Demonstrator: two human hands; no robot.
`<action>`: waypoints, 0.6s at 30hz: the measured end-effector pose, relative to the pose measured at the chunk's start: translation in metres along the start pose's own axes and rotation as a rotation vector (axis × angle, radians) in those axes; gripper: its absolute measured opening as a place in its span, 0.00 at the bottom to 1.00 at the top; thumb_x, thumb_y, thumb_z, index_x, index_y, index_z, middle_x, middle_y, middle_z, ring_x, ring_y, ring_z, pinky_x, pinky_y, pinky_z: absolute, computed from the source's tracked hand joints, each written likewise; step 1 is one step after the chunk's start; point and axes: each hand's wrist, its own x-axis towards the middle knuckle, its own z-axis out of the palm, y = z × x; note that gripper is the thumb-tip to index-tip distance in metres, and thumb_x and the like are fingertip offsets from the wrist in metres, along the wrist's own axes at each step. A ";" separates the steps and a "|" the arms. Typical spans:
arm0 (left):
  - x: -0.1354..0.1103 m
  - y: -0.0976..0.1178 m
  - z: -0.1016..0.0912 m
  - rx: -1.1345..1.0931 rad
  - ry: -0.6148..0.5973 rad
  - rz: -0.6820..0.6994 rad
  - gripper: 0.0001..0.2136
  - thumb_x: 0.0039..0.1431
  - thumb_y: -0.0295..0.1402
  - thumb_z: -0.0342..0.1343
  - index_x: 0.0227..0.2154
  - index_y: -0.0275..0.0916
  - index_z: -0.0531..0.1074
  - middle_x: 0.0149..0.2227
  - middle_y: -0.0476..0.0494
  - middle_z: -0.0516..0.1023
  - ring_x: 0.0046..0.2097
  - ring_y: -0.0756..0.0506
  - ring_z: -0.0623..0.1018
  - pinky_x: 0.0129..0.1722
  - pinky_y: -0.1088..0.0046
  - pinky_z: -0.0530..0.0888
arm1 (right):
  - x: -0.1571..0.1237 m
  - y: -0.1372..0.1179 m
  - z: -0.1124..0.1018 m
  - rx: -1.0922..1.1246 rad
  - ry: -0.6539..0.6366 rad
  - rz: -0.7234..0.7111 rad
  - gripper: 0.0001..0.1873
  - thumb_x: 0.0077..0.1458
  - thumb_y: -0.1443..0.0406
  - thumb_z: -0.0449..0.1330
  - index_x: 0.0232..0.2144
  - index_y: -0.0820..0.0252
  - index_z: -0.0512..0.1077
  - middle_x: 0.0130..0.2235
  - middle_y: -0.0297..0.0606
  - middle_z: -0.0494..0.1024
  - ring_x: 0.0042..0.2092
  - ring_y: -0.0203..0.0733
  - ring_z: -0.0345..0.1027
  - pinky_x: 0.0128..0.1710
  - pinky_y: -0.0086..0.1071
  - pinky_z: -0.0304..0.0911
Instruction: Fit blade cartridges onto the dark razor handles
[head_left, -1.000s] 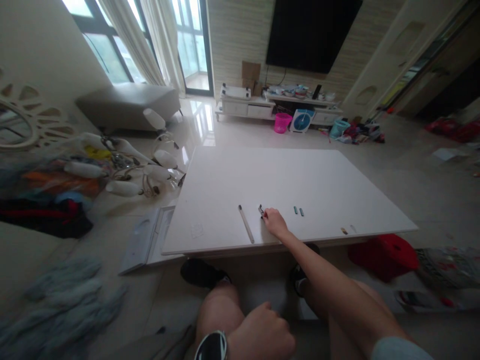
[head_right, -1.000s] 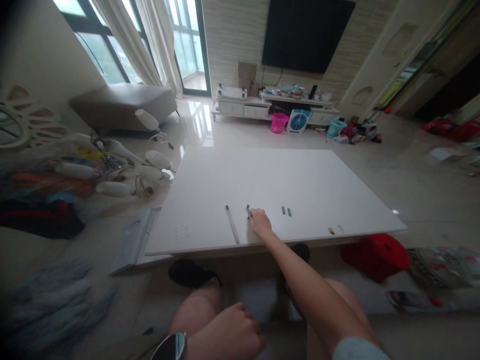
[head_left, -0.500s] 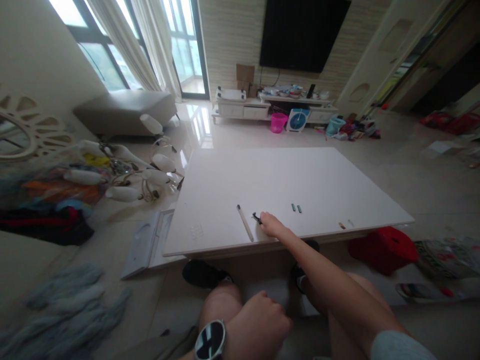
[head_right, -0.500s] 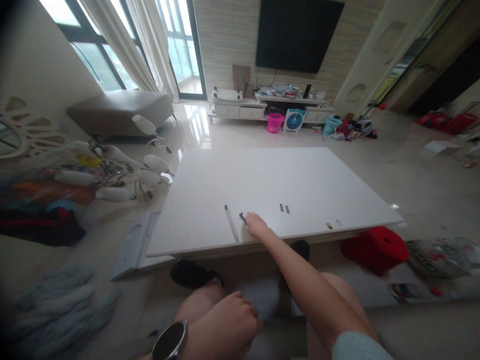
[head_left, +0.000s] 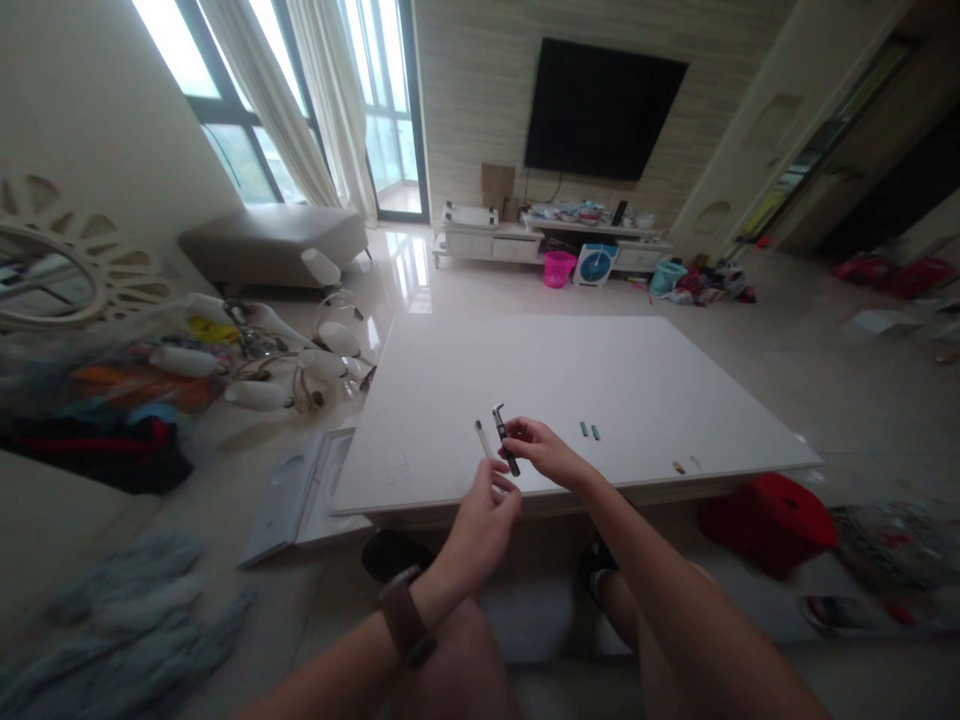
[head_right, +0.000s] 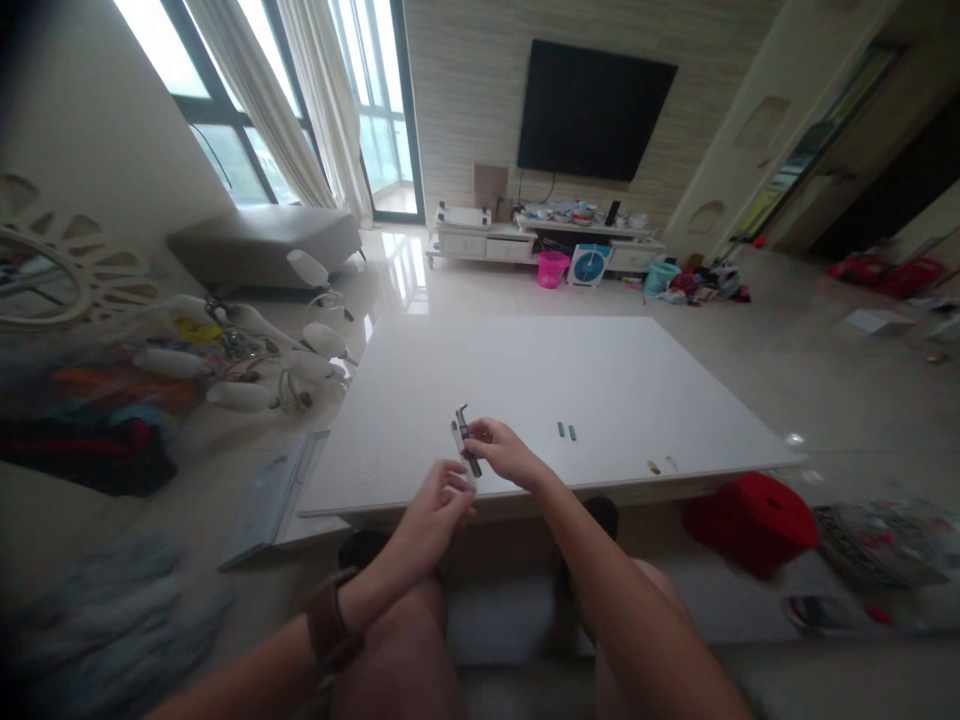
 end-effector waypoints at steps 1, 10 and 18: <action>0.007 0.004 -0.004 -0.085 0.073 -0.043 0.15 0.57 0.35 0.57 0.46 0.38 0.68 0.37 0.44 0.74 0.32 0.48 0.76 0.29 0.73 0.70 | -0.008 -0.008 0.003 0.162 -0.019 -0.016 0.12 0.57 0.60 0.62 0.40 0.61 0.70 0.38 0.37 0.78 0.40 0.40 0.75 0.41 0.33 0.69; 0.020 0.025 -0.025 -0.482 0.247 -0.026 0.22 0.43 0.43 0.70 0.38 0.34 0.78 0.37 0.42 0.77 0.33 0.51 0.72 0.32 0.75 0.69 | -0.028 -0.059 0.032 0.423 0.029 -0.077 0.17 0.46 0.58 0.72 0.37 0.61 0.80 0.34 0.38 0.82 0.37 0.42 0.77 0.41 0.37 0.71; 0.022 0.018 -0.025 -0.411 0.312 -0.042 0.20 0.43 0.46 0.70 0.36 0.37 0.78 0.36 0.44 0.79 0.34 0.49 0.74 0.34 0.74 0.65 | -0.028 -0.026 0.047 0.507 0.195 -0.019 0.14 0.42 0.58 0.75 0.29 0.61 0.81 0.31 0.41 0.83 0.35 0.46 0.78 0.41 0.42 0.72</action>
